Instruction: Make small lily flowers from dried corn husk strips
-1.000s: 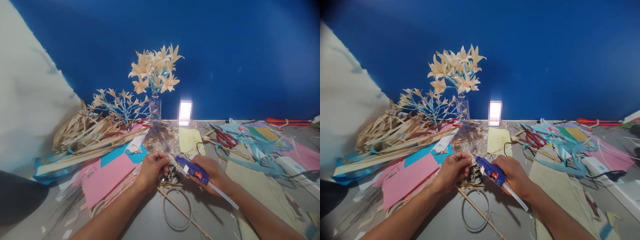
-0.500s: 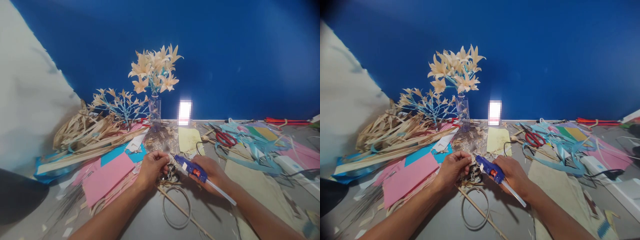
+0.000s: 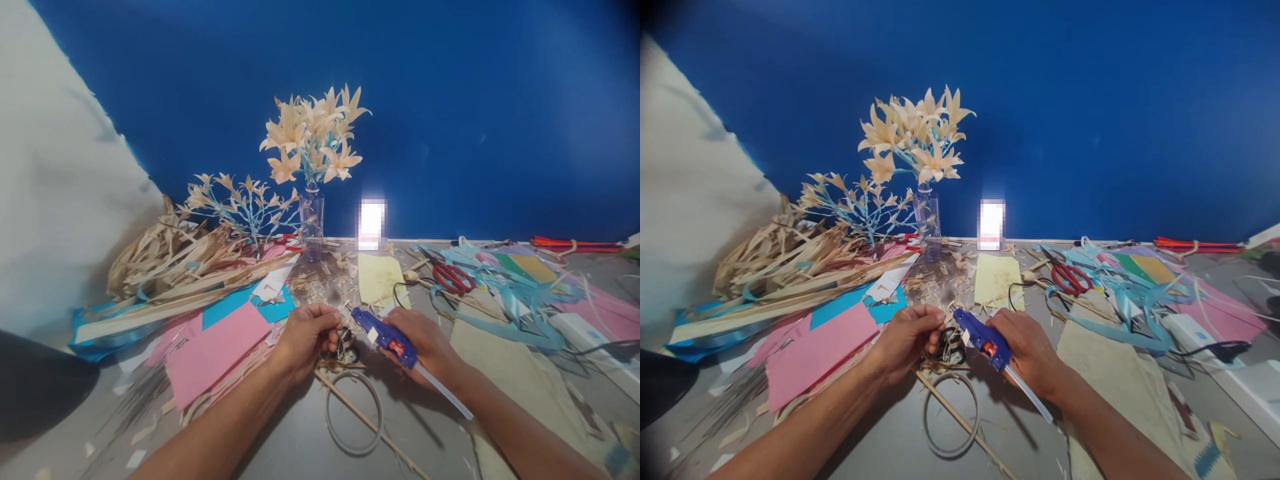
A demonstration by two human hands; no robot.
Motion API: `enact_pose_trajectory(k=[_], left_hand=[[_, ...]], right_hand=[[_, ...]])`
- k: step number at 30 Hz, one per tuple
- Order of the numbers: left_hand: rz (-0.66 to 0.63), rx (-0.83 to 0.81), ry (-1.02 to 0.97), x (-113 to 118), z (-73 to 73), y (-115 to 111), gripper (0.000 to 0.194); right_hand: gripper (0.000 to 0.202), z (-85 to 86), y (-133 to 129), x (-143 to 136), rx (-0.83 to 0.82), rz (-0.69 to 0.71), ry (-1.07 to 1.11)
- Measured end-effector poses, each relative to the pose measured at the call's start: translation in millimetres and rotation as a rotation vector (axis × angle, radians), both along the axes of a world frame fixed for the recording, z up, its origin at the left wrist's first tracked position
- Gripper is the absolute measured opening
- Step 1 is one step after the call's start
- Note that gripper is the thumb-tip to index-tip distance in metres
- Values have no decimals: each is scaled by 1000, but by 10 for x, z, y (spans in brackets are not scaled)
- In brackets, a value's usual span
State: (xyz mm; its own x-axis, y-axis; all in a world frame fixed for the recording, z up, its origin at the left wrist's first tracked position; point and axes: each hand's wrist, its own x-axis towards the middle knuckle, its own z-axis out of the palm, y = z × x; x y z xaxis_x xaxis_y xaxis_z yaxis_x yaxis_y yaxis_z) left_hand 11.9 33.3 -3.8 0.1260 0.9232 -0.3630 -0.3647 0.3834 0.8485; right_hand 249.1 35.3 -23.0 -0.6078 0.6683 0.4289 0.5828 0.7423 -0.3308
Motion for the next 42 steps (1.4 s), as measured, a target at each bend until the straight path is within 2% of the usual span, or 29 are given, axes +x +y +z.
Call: enact_pose_trajectory(k=[9, 16, 22, 25, 29, 34, 38, 42], left_hand=[[30, 40, 25, 31, -19, -1, 20], [-65, -36, -11, 33, -44, -15, 20], [33, -33, 3, -44, -35, 41, 20], [20, -19, -28, -60, -36, 46, 23], [-23, 20, -16, -51, -79, 34, 26], [-62, 18, -87, -51, -94, 28, 27], [-101, 7, -107, -48, -38, 2, 28], [-114, 18, -85, -43, -17, -18, 28]], right_hand=[[14, 7, -47, -48, -41, 20, -28], [15, 19, -45, -28, 79, -4, -73], [17, 28, 7, 112, 58, 49, 1], [21, 60, 86, 262, 79, -54, -36], [35, 107, 241, 575, 85, -238, -213], [36, 131, 341, 888, 45, -426, -378], [36, 127, 333, 906, -4, -452, -412], [42, 72, 327, 905, -87, -409, -409]])
